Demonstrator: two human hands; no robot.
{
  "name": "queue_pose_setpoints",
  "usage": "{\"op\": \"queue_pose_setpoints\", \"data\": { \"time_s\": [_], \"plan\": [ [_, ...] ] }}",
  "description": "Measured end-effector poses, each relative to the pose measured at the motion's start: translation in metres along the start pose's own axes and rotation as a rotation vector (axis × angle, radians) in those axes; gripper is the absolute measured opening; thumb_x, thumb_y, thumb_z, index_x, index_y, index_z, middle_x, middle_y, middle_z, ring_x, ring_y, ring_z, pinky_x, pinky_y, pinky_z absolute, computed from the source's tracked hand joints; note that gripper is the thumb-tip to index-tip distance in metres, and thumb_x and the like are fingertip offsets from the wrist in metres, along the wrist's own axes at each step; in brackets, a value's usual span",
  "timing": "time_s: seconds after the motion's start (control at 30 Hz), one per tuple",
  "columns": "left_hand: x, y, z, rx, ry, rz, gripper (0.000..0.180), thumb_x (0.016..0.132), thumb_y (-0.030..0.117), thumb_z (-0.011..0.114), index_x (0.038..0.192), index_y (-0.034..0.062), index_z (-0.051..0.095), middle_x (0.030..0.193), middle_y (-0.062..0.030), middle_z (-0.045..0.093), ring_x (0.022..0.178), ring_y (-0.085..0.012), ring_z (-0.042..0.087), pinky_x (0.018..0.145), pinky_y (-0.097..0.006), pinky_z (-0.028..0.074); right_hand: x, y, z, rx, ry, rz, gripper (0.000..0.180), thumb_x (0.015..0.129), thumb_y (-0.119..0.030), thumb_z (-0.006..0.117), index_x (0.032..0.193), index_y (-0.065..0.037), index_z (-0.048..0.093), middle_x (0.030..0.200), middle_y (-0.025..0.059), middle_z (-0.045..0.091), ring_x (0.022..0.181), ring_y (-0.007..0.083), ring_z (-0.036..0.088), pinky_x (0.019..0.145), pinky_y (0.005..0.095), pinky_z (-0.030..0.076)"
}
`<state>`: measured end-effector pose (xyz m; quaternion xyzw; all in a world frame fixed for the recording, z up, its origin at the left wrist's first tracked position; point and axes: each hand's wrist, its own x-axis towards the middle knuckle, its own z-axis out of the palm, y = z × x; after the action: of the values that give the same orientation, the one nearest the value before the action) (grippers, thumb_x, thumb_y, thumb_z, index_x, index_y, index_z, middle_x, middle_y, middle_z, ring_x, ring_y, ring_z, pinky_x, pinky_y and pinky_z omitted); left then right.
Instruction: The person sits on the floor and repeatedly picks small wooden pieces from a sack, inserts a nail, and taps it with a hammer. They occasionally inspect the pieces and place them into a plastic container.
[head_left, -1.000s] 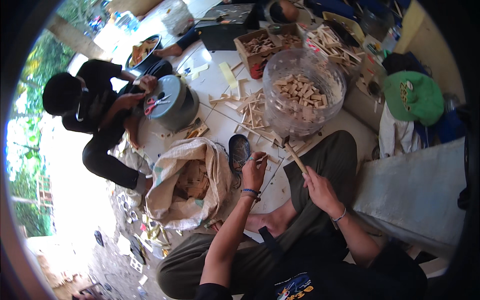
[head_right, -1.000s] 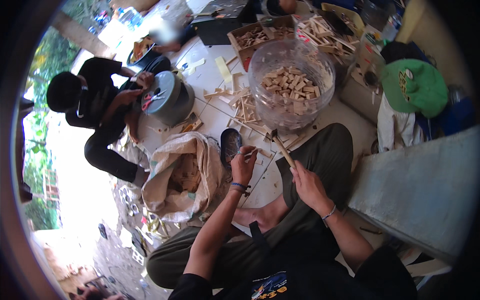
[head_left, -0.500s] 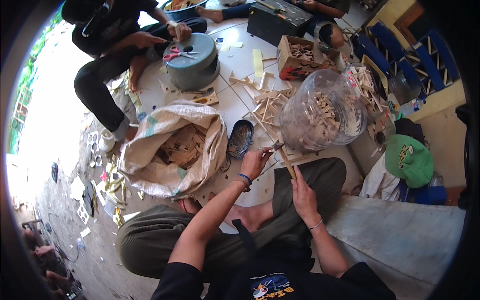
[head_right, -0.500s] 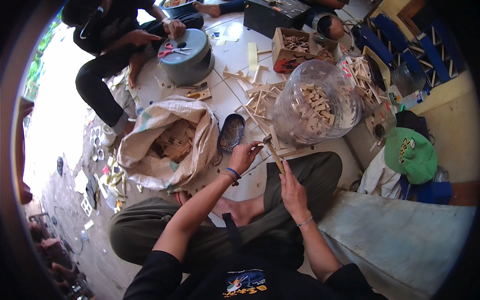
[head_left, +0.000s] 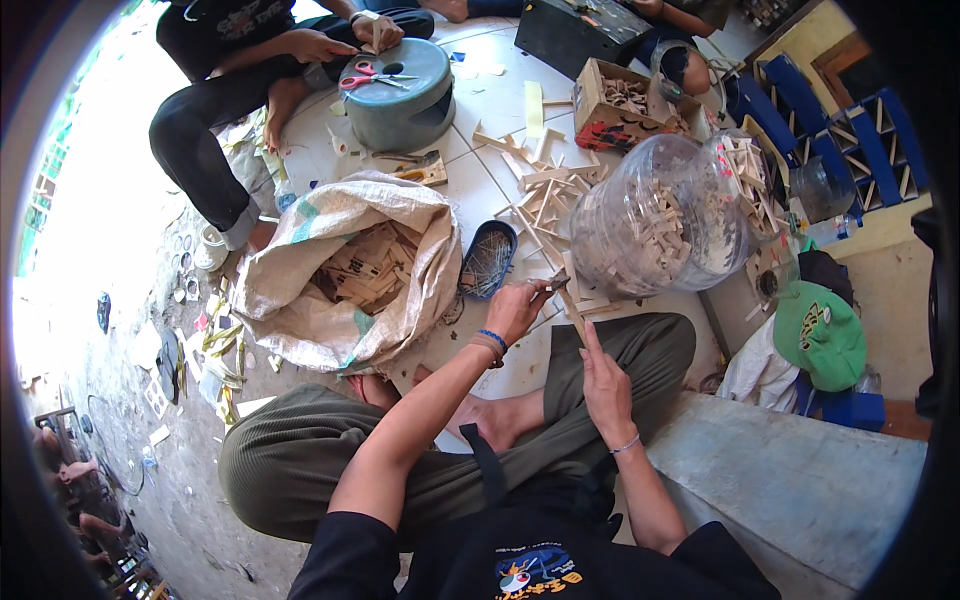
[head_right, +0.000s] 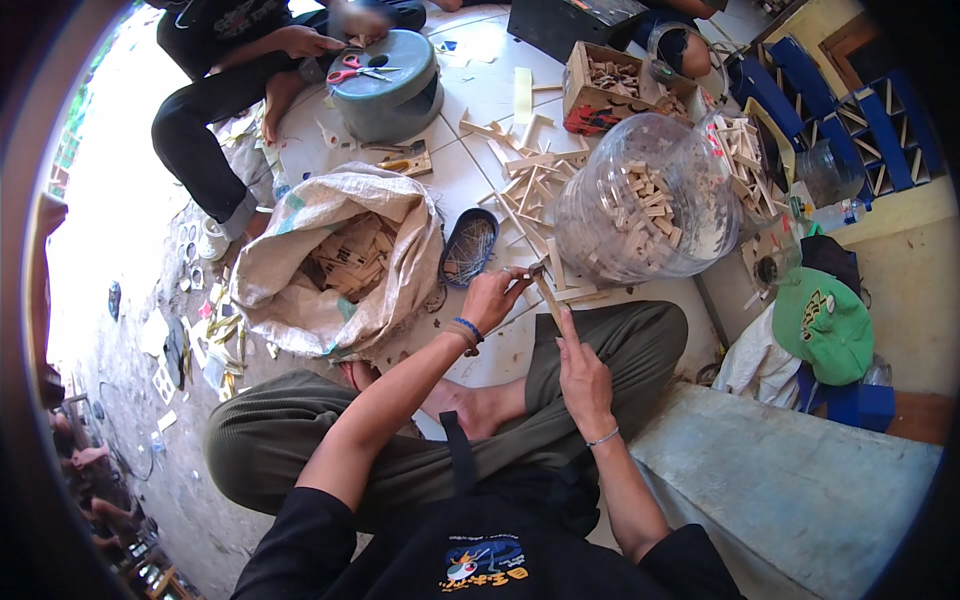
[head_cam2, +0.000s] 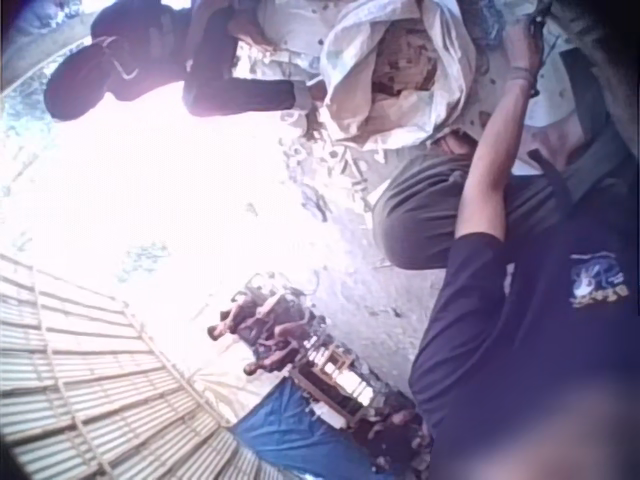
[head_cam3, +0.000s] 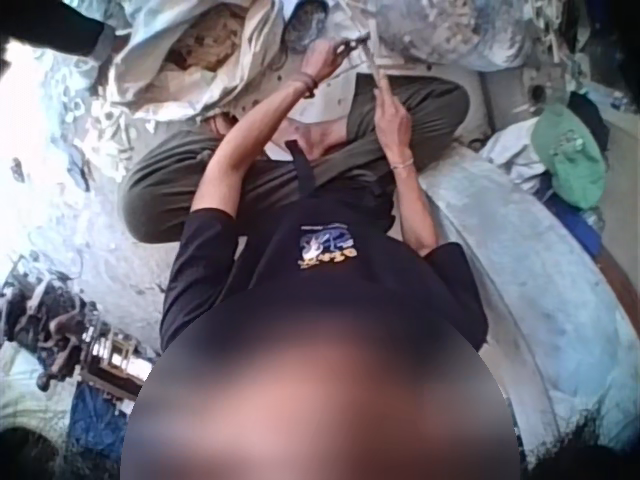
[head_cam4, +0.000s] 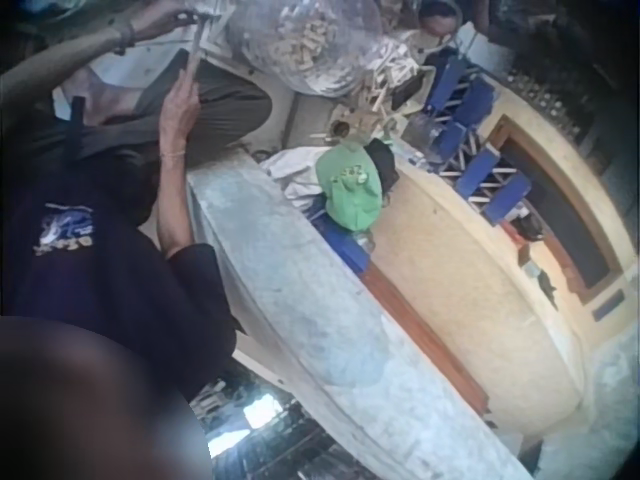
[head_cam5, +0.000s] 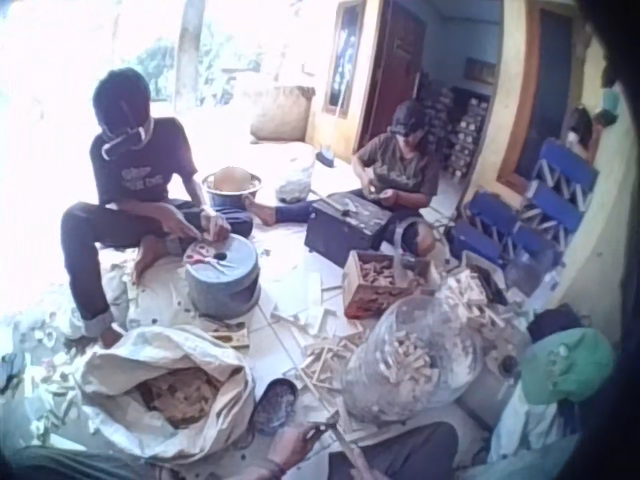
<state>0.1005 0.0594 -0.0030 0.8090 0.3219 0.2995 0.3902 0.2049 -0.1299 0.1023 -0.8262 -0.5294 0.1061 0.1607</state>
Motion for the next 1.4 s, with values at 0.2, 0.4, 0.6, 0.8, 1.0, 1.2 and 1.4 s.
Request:
{"op": "queue_pose_setpoints", "data": {
  "time_s": [0.2,0.4,0.6,0.8,1.0,1.2,1.4],
  "plan": [
    [-0.001,-0.001,0.0,0.012,-0.015,-0.013,0.02,0.097,0.023,0.071,0.112,0.0106,0.075,0.087,-0.0197,0.073,0.081,-0.0404,0.07,0.072,-0.05,0.054,0.001,-0.004,-0.001,0.226,0.356,-0.112,0.059,0.107,-0.017,0.059,0.162,-0.028,0.041,0.086,0.0161,0.069,0.074,0.04,0.068,0.063,0.0498,0.054],
    [-0.002,0.0,0.002,0.018,-0.037,-0.047,0.02,0.097,0.023,0.071,0.112,0.0105,0.076,0.087,-0.0208,0.073,0.082,-0.0402,0.07,0.072,-0.049,0.054,0.0,-0.004,-0.01,-0.008,0.1,-0.01,0.061,0.105,-0.012,0.061,0.162,-0.026,0.042,0.085,0.0151,0.069,0.073,0.0401,0.068,0.061,0.0483,0.054],
    [0.002,-0.001,0.0,0.006,-0.045,-0.033,0.021,0.098,0.024,0.071,0.113,0.0107,0.076,0.084,-0.0212,0.071,0.077,-0.0409,0.069,0.07,-0.049,0.054,-0.002,-0.001,0.0,0.105,0.163,-0.012,0.058,0.107,-0.016,0.059,0.162,-0.025,0.042,0.093,0.0179,0.073,0.077,0.0402,0.071,0.065,0.0473,0.055],
    [0.004,0.001,-0.006,-0.042,-0.07,-0.041,0.026,0.097,0.026,0.074,0.115,0.0073,0.076,0.086,-0.0212,0.073,0.075,-0.0368,0.073,0.068,-0.045,0.056,-0.023,0.008,-0.013,0.204,0.097,0.168,0.052,0.107,-0.018,0.058,0.159,-0.018,0.047,0.092,0.0221,0.073,0.079,0.0416,0.071,0.069,0.0478,0.055],
    [0.026,0.017,-0.032,-0.364,-0.073,-0.13,0.031,0.1,0.026,0.075,0.119,0.0022,0.076,0.094,-0.0149,0.079,0.083,-0.0181,0.077,0.075,-0.032,0.06,-0.1,0.02,-0.035,0.167,0.126,0.193,0.045,0.108,-0.021,0.059,0.15,-0.008,0.054,0.114,0.0258,0.07,0.103,0.0449,0.068,0.086,0.0484,0.054],
    [0.068,0.028,-0.077,-0.514,-0.143,-0.182,0.03,0.102,0.027,0.074,0.106,-0.0032,0.072,0.089,-0.008,0.078,0.083,-0.0075,0.071,0.075,-0.026,0.057,-0.172,0.021,-0.044,0.044,-0.207,0.504,0.055,0.104,-0.033,0.065,0.147,-0.002,0.051,0.128,0.0236,0.062,0.117,0.0437,0.062,0.098,0.0511,0.048],
    [0.077,0.042,-0.085,-0.756,-0.037,-0.261,0.03,0.109,0.025,0.062,0.124,-0.0003,0.061,0.105,-0.0089,0.078,0.078,-0.0089,0.068,0.073,-0.023,0.055,-0.1,0.008,-0.036,0.112,0.169,0.158,0.039,0.1,-0.028,0.069,0.131,-0.005,0.064,0.118,0.0161,0.066,0.111,0.0356,0.064,0.096,0.0464,0.048]
  ]
}}
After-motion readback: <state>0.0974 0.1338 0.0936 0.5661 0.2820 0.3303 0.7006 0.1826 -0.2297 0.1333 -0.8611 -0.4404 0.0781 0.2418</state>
